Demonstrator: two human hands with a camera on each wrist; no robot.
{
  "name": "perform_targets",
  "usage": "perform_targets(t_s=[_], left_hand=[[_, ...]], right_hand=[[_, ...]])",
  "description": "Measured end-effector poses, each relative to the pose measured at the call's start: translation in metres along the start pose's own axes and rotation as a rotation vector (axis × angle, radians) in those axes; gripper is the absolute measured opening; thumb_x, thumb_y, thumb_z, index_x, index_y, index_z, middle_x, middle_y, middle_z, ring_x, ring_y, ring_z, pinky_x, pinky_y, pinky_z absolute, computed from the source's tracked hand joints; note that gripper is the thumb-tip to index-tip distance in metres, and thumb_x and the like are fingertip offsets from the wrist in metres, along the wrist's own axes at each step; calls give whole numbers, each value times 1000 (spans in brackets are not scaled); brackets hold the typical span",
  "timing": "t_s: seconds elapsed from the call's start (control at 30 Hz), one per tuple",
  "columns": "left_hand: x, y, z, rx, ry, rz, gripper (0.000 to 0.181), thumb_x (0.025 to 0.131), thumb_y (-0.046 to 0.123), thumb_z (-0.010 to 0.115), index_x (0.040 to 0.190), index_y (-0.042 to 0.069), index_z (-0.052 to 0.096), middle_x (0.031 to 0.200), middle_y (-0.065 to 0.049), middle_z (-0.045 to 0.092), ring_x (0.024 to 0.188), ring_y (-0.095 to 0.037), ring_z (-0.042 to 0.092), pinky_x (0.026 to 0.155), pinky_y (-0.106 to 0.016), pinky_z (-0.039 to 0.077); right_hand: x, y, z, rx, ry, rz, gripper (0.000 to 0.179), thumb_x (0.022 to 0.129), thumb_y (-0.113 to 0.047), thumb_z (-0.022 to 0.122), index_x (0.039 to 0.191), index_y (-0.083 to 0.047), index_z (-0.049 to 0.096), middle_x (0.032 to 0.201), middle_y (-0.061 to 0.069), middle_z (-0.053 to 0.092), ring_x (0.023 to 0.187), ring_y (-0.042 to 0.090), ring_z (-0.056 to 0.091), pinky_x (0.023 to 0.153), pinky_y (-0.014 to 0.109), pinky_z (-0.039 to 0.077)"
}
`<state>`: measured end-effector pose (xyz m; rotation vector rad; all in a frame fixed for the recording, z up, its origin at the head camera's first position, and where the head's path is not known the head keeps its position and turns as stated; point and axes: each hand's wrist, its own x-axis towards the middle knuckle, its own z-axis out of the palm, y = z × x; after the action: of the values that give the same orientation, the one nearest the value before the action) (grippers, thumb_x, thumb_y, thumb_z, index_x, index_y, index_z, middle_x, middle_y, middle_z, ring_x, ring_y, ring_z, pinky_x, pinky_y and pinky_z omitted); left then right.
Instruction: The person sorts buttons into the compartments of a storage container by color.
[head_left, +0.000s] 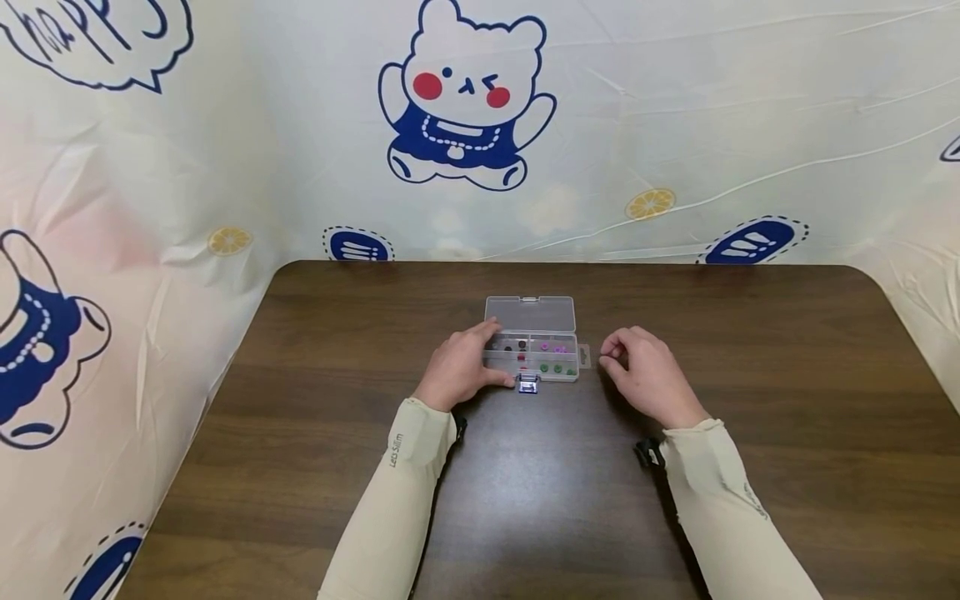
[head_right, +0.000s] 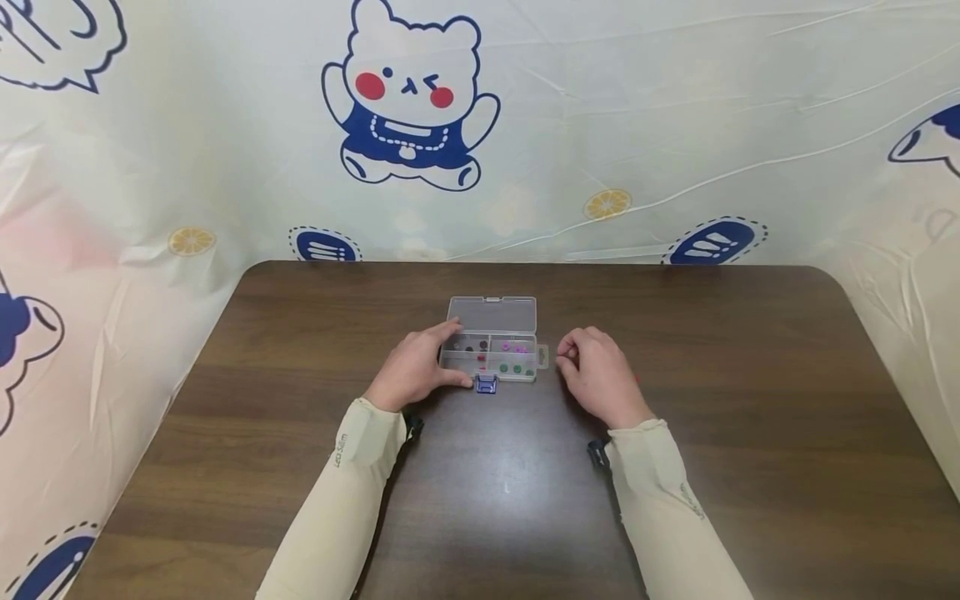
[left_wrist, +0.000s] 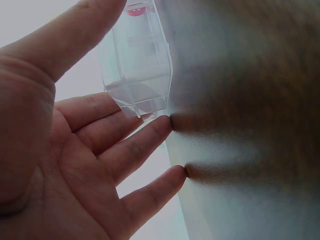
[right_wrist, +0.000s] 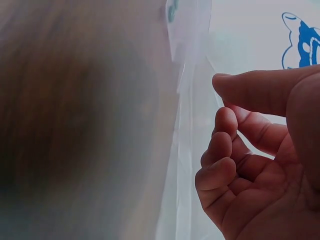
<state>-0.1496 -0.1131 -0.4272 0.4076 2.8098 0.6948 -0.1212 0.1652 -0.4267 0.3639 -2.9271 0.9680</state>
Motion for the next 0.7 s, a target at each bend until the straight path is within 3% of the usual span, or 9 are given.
perform_targets(t_s=[0.7], left_hand=[[-1,-1,0,6,2,-4,92,73,43,89,148,8,50,158,-5,41,137,-28,48,107,-46,44]], right_hand=[[-27,19,-20,-3,-1,83,10,94,-9,69,100,-1,66,90,11,60,82,27,54,75,43,44]])
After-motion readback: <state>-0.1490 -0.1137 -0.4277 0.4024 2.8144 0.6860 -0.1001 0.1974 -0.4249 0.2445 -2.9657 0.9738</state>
